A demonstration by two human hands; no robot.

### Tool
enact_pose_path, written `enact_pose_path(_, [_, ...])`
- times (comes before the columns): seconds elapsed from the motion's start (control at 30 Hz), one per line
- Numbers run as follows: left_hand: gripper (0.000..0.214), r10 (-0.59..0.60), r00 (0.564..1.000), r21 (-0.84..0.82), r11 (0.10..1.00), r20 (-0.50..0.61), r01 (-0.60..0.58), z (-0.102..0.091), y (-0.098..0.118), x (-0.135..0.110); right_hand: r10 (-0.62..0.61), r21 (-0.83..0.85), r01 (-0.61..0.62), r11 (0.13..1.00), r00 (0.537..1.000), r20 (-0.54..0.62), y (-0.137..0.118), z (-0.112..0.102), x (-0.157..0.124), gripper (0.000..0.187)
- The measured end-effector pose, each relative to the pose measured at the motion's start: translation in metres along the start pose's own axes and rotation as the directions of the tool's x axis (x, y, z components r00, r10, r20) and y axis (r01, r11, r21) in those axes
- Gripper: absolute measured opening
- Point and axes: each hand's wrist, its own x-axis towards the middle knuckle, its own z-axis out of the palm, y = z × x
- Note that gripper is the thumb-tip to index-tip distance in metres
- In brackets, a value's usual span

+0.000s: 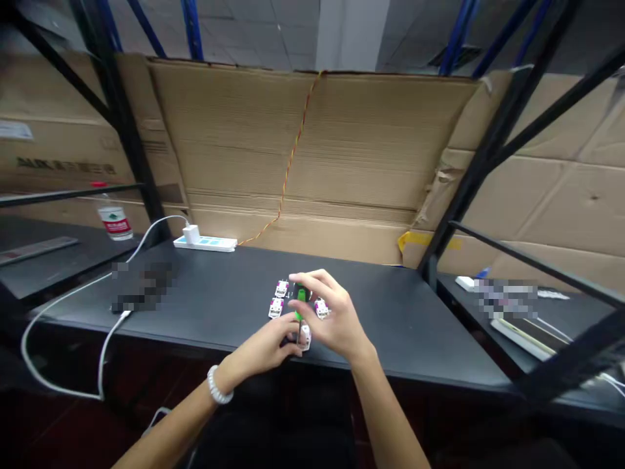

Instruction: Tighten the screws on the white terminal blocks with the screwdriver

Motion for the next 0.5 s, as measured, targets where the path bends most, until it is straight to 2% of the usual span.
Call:
enact_pose_path(0.37, [0.027,0.004,1.0,-0.001,1.0,-0.008,-0.004,-0.0017,0.0026,0.0008,-0.063,-0.155,0.041,0.987,0.988,-0.143,0.0094,0.007,-0.0047,0.032])
enact_pose_path(0.43, [0.026,-0.013,1.0,-0.007,1.0,-0.009,0.013,-0.0012,0.002,0.0007,-0.051,-0.132,0.033,0.991,0.989,-0.136,0.0091,0.0077,-0.0068,0.033])
enact_pose_path(0.5, [0.025,-0.018,1.0,-0.006,1.0,-0.003,0.018,-0.0009,0.001,0.0004,0.01,-0.014,-0.011,1.0,0.998,-0.069,0.0095,0.0057,-0.0101,0.04])
